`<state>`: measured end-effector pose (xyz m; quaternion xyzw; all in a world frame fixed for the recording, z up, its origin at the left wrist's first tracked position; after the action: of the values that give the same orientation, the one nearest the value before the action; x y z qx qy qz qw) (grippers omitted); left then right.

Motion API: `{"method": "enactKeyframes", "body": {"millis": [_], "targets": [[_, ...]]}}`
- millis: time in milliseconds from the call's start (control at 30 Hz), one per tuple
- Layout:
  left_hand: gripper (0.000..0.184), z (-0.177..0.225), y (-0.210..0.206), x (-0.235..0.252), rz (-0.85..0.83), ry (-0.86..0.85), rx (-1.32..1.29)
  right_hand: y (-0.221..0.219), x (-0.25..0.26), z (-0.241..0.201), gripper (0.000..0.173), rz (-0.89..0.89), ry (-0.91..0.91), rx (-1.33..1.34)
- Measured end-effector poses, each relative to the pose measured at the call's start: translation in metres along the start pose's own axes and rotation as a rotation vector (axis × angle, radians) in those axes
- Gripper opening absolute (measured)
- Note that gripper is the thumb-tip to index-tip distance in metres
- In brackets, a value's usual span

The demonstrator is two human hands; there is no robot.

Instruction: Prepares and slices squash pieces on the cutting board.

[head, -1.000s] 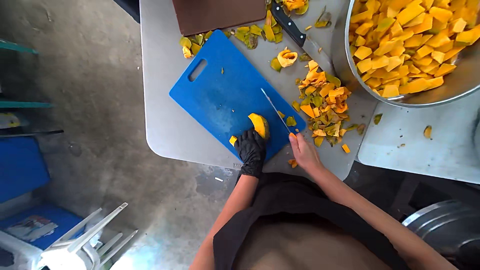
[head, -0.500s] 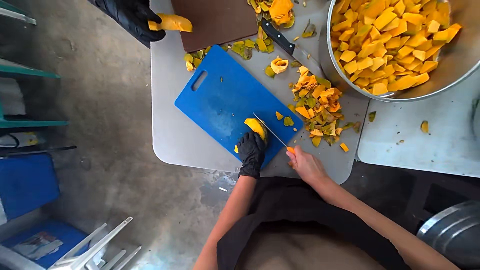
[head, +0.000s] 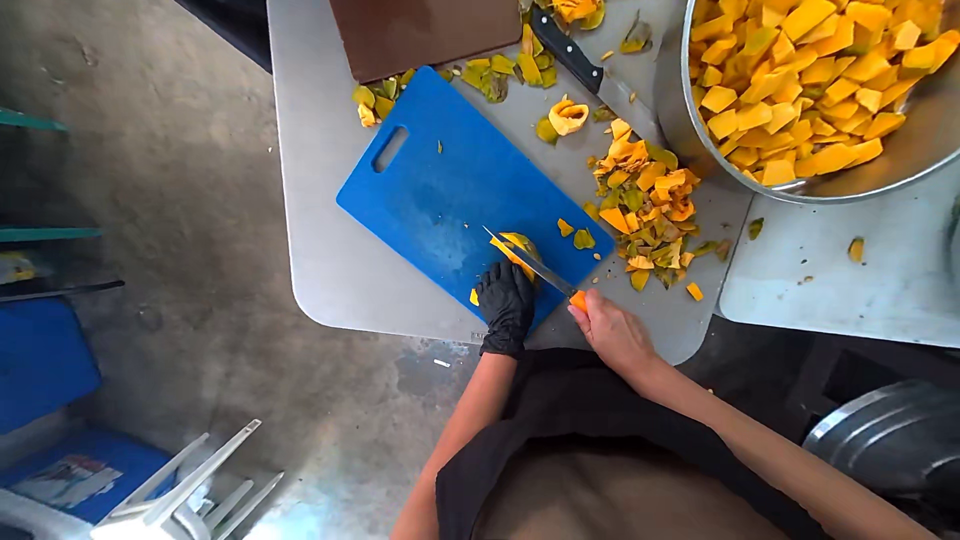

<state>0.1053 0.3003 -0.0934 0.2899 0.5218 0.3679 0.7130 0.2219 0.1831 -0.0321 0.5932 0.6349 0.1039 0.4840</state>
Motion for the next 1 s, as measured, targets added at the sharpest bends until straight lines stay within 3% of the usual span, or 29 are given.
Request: {"method": "enactKeyframes", "body": {"millis": [167,467,567,667,800,1000], "targets": [[0.047,-0.002,-0.001,0.000,0.015,-0.011,-0.008,-0.017,0.013,0.000,0.049,0.072,-0.003,0.032],[0.046,-0.002,-0.004,0.003,-0.027,0.015,0.010,0.005,0.052,-0.015,0.048,-0.189,-0.177,0.125],[0.047,-0.003,-0.002,0.004,-0.003,0.004,0.008,-0.004,0.071,0.004,0.048,-0.167,-0.126,0.232],[0.047,-0.002,-0.002,0.004,0.000,0.001,-0.001,-0.010,0.055,0.022,0.050,-0.103,-0.059,0.333],[0.048,0.000,-0.001,0.003,-0.005,0.000,0.023,0.001,0.023,0.014,0.056,0.003,-0.004,0.211],[0.047,0.000,0.000,0.002,-0.023,0.029,0.044,0.005,0.026,0.007,0.059,-0.060,0.031,0.028]]}}
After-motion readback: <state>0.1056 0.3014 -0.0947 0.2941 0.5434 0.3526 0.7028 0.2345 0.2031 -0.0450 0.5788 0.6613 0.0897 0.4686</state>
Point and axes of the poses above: each hand's wrist, its own x-axis towards the middle knuckle, its own y-axis out of the back of the hand, z = x × y, the point moved 4 cm from there along x, towards the middle knuckle, and after that the axes turned 15 degrees about y, right-handed, at the moved point
